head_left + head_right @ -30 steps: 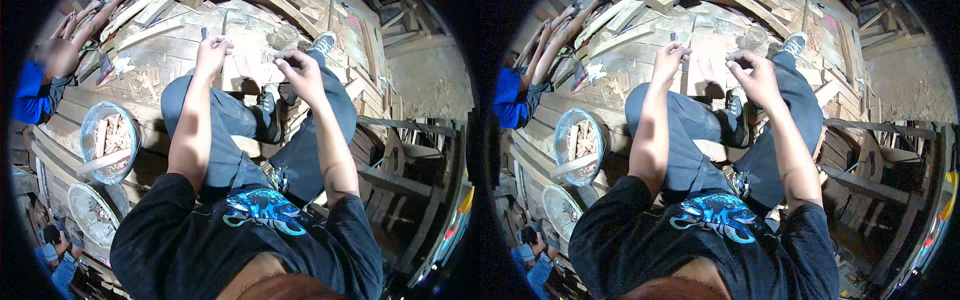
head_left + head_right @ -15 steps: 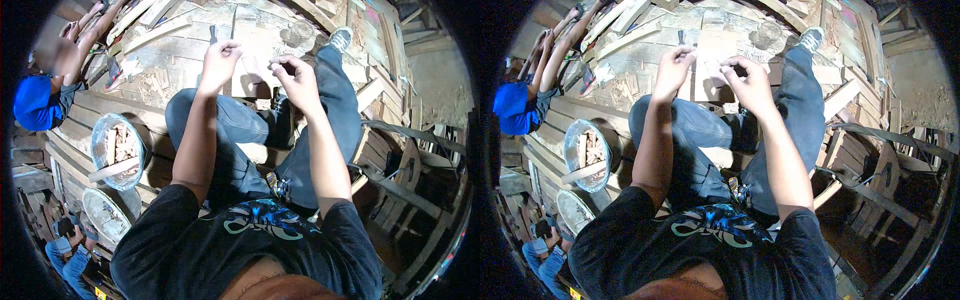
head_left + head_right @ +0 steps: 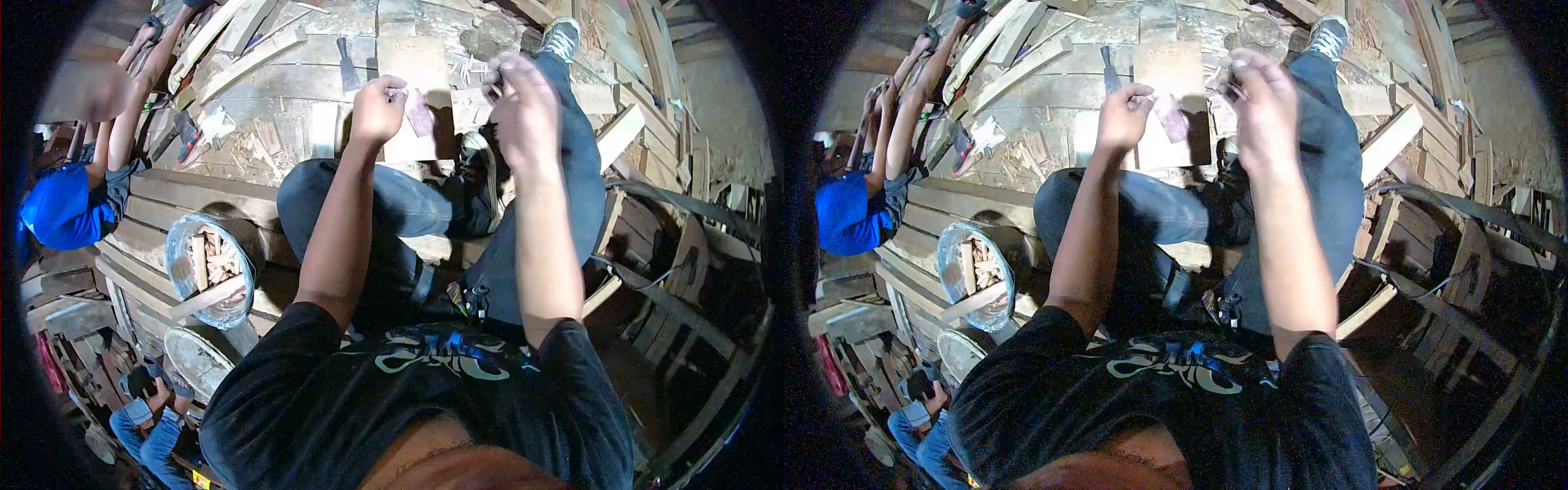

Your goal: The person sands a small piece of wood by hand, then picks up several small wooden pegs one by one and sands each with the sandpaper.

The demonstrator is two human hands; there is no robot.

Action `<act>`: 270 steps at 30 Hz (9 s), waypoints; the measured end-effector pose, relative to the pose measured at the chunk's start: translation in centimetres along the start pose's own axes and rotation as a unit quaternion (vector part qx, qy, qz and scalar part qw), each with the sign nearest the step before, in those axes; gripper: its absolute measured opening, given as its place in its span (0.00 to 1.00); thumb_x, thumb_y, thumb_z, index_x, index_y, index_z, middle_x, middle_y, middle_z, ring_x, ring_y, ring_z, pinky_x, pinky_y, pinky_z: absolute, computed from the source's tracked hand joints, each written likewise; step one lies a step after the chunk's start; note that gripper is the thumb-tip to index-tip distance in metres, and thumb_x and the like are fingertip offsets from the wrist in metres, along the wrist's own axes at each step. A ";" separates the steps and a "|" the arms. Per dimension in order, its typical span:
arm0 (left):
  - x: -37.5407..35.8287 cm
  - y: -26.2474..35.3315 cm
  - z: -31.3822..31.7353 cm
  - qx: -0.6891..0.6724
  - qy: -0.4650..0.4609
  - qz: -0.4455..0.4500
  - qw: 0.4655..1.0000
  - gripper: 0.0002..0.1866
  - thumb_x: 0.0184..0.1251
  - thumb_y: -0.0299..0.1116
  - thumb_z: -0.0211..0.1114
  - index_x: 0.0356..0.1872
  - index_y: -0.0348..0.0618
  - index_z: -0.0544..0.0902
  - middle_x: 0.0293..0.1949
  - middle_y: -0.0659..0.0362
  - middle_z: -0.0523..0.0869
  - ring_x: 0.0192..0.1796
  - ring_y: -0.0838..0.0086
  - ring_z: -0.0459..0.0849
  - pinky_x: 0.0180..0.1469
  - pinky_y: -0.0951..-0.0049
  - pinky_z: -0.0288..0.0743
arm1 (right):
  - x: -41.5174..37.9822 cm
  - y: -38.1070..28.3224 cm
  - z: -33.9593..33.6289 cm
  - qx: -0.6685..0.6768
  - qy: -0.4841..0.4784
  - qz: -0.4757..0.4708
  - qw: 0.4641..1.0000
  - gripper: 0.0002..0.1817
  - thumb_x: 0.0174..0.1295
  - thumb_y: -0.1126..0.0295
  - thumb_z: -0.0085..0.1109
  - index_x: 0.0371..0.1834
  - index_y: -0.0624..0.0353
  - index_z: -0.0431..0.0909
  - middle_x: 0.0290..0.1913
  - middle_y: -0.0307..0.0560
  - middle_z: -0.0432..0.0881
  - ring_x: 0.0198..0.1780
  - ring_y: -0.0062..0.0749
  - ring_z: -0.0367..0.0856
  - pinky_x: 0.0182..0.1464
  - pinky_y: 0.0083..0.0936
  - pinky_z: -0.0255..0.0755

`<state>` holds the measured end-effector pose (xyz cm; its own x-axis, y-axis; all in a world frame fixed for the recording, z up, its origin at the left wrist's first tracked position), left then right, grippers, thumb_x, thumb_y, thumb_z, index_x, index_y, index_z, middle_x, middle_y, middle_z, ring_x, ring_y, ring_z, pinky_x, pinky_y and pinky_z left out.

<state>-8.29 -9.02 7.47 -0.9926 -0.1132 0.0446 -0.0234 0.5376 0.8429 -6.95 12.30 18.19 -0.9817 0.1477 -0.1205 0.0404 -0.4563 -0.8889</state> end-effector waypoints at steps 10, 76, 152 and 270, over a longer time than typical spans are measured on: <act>0.8 -2.9 3.8 0.149 -0.052 -0.062 0.985 0.11 0.64 0.31 0.62 0.45 0.42 0.86 0.41 0.42 0.88 0.48 0.49 0.86 0.54 0.57 0.78 | 2.4 8.1 0.2 -0.201 0.036 -0.033 0.978 0.07 0.64 0.78 0.58 0.45 0.65 0.79 0.39 0.43 0.83 0.41 0.23 0.80 0.47 0.22 0.75; -2.1 -0.3 4.0 0.167 0.064 0.055 0.982 0.12 0.57 0.24 0.59 0.40 0.37 0.88 0.40 0.39 0.84 0.46 0.45 0.85 0.51 0.50 0.79 | -3.2 15.8 -1.1 -0.773 -0.285 -0.048 0.565 0.36 0.68 0.62 0.51 0.79 0.54 0.55 0.81 0.47 0.54 0.81 0.40 0.52 0.78 0.59 0.44; -0.4 -0.4 4.4 0.184 0.035 -0.042 0.981 0.10 0.59 0.26 0.59 0.36 0.38 0.88 0.41 0.43 0.85 0.50 0.49 0.84 0.54 0.53 0.78 | -3.1 16.6 -1.2 -0.756 -0.286 -0.059 0.586 0.39 0.66 0.58 0.57 0.79 0.56 0.54 0.80 0.52 0.53 0.80 0.49 0.53 0.75 0.66 0.46; -1.0 -1.5 6.3 0.194 0.073 0.026 0.978 0.12 0.57 0.23 0.61 0.41 0.36 0.88 0.39 0.38 0.84 0.47 0.45 0.84 0.51 0.53 0.78 | -3.6 17.3 -3.0 -0.731 -0.280 -0.119 0.610 0.40 0.63 0.61 0.57 0.79 0.54 0.55 0.81 0.49 0.53 0.80 0.43 0.53 0.76 0.68 0.38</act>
<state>-8.05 -4.43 2.79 -0.9665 -0.1800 0.1831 -0.0443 0.8192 0.5718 -2.17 6.55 1.91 -0.8851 -0.4534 -0.1053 -0.3950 0.8513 -0.3453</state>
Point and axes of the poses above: each hand's wrist, its own x-axis towards the middle knuckle, its own z-axis out of the palm, y = z × x, the point moved 5 cm from there along x, towards the middle knuckle
